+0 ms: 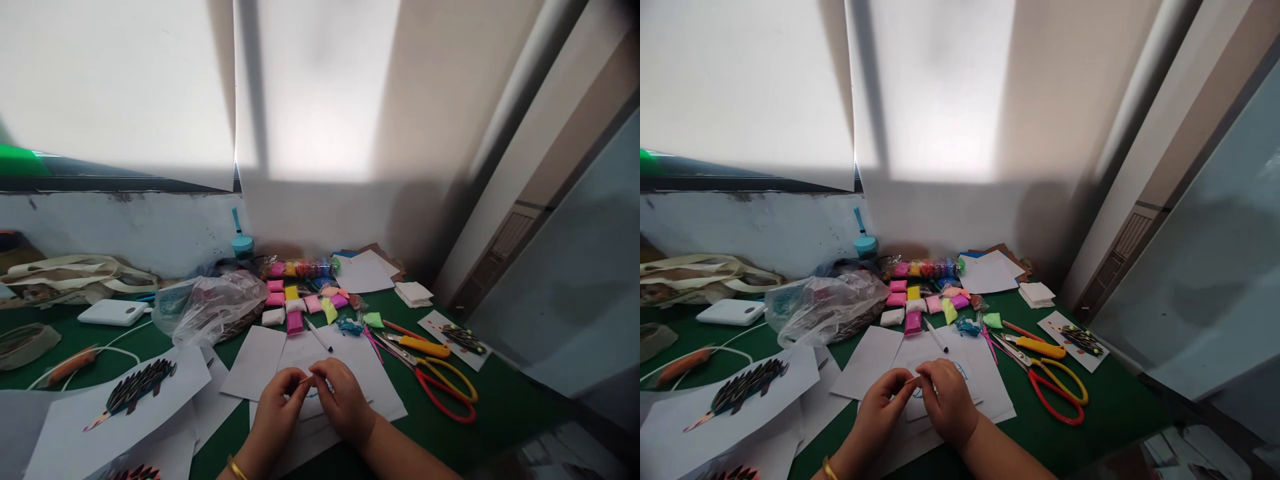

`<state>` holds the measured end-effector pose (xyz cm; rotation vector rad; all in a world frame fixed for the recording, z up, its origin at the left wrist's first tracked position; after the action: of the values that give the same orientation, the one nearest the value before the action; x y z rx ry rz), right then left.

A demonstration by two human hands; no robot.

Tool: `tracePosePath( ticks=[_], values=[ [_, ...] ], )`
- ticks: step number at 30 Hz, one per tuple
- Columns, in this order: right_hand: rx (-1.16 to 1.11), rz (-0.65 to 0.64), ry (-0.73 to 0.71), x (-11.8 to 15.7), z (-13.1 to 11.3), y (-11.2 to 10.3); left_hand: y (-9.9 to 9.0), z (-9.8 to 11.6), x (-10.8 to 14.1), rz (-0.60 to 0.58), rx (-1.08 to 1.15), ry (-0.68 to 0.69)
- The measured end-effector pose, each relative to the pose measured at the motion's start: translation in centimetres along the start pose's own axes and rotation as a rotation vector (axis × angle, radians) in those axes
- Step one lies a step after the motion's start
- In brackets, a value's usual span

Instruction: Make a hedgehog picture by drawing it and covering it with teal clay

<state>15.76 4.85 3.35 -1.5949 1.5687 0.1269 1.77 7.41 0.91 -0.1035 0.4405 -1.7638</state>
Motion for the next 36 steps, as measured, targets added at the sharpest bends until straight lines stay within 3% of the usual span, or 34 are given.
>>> tracePosePath(
  ticks=[11,26,36],
  values=[
    [0.045,0.009,0.048,-0.24,0.31,-0.23,-0.51,0.42,0.1,0.016,0.046,-0.052],
    [0.076,-0.045,0.009,-0.14,0.04,0.35,-0.26,0.49,0.18,0.008,-0.06,0.032],
    [0.064,-0.032,0.009,-0.19,0.06,0.28,-0.06,-0.15,0.14,-0.008,0.032,0.015]
  ],
)
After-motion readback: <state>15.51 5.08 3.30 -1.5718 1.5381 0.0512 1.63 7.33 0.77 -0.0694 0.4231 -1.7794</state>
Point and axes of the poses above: each hand's wrist, its own x-axis away from the middle knuckle, its own y-axis out of the palm, z = x × y, the point moved 7 cm from there along -x, towards the middle knuckle, and after that the axes turned 3 degrees about -z, right-handed, at the moved point
